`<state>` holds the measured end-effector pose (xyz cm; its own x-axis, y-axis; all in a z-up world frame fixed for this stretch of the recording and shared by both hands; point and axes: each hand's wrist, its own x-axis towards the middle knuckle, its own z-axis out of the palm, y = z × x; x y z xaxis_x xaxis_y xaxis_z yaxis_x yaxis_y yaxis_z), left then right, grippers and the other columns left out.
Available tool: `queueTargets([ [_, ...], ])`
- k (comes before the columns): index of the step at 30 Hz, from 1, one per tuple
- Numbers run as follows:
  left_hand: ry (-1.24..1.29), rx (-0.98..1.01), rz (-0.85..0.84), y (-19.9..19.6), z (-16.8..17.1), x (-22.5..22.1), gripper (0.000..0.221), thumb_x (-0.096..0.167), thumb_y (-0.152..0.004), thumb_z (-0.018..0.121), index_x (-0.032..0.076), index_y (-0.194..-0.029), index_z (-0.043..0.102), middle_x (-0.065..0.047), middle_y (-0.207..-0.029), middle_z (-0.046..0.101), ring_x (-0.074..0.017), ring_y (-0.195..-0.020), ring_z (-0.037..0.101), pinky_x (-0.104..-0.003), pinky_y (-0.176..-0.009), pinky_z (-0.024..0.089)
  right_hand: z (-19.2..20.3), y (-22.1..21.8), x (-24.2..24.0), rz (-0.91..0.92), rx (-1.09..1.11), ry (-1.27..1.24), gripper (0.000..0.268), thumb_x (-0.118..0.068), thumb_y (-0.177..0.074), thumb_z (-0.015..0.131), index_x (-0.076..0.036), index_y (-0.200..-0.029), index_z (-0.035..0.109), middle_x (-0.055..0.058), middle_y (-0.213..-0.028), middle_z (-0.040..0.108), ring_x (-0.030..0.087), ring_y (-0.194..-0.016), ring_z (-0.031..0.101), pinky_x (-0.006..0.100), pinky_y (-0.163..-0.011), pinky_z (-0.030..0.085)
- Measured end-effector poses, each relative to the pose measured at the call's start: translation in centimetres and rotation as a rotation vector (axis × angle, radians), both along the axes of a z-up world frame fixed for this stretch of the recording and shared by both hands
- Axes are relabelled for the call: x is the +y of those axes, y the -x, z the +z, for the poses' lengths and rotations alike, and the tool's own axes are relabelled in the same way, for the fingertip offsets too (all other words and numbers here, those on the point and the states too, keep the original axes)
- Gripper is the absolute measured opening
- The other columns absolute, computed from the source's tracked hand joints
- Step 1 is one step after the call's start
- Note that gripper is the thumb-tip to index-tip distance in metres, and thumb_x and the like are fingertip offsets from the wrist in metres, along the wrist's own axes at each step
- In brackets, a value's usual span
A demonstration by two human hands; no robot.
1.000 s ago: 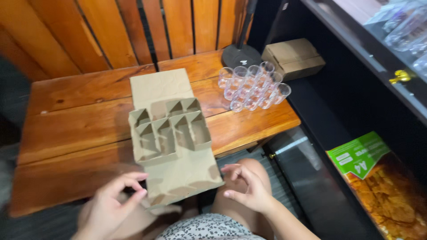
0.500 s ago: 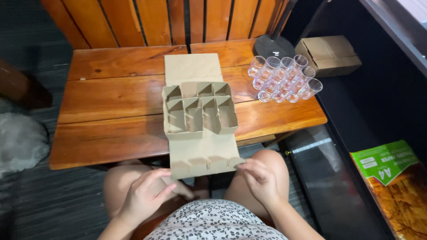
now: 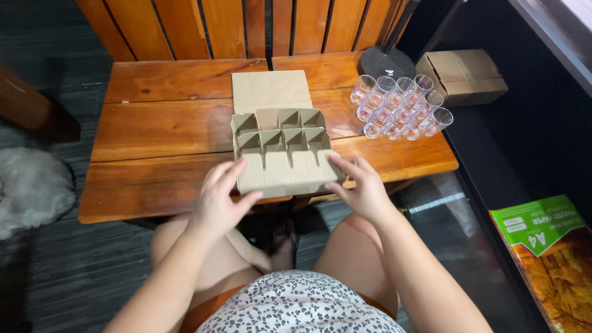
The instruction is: The person unboxes glass shot glasses from a cardboard box, places them individually onto a wooden table, and then re-packs them into the dividers within the same cardboard box before closing it.
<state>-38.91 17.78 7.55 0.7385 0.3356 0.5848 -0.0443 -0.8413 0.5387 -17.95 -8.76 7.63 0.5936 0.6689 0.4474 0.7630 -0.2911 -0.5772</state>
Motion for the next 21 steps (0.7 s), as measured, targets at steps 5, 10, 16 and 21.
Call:
queueTargets([
  [5,-0.01,0.195,0.037,-2.6,-0.6,2.4,0.062,0.041,-0.086,0.08,0.006,-0.135,0.068,-0.018,-0.113,0.068,-0.0402,-0.108,0.066,-0.053,-0.094,0.051,1.3,-1.9,2.1,0.005,0.084,0.095,0.052,-0.026,-0.085,0.084,-0.012,-0.133,0.071,0.014,-0.107,0.068,0.03,-0.09,0.07,0.036,-0.077,0.059],
  [10,0.044,0.342,0.053,-3.7,0.1,3.3,0.053,0.045,-0.095,0.071,0.008,-0.132,0.07,-0.014,-0.112,0.067,-0.0359,-0.112,0.064,-0.049,-0.099,0.048,1.9,-3.2,3.6,0.013,0.134,0.195,0.043,-0.034,-0.093,0.077,-0.017,-0.132,0.071,0.013,-0.107,0.067,0.03,-0.089,0.071,0.04,-0.077,0.059],
  [16,0.069,0.442,0.062,-4.8,-0.8,4.5,0.047,0.055,-0.102,0.057,0.015,-0.119,0.075,-0.006,-0.102,0.065,-0.0292,-0.108,0.063,-0.044,-0.098,0.046,0.5,-4.7,4.6,-0.022,0.118,0.264,0.032,-0.044,-0.097,0.07,-0.023,-0.122,0.075,0.011,-0.103,0.066,0.033,-0.088,0.071,0.043,-0.081,0.057],
  [21,0.046,0.445,0.185,-6.8,-4.8,6.0,0.037,0.057,-0.099,0.062,0.023,-0.1,0.078,-0.002,-0.098,0.058,-0.0297,-0.103,0.061,-0.043,-0.092,0.048,-1.2,-5.8,5.7,-0.134,0.087,0.339,0.025,-0.048,-0.098,0.069,-0.029,-0.11,0.078,0.007,-0.102,0.063,0.033,-0.095,0.07,0.043,-0.083,0.057],
])
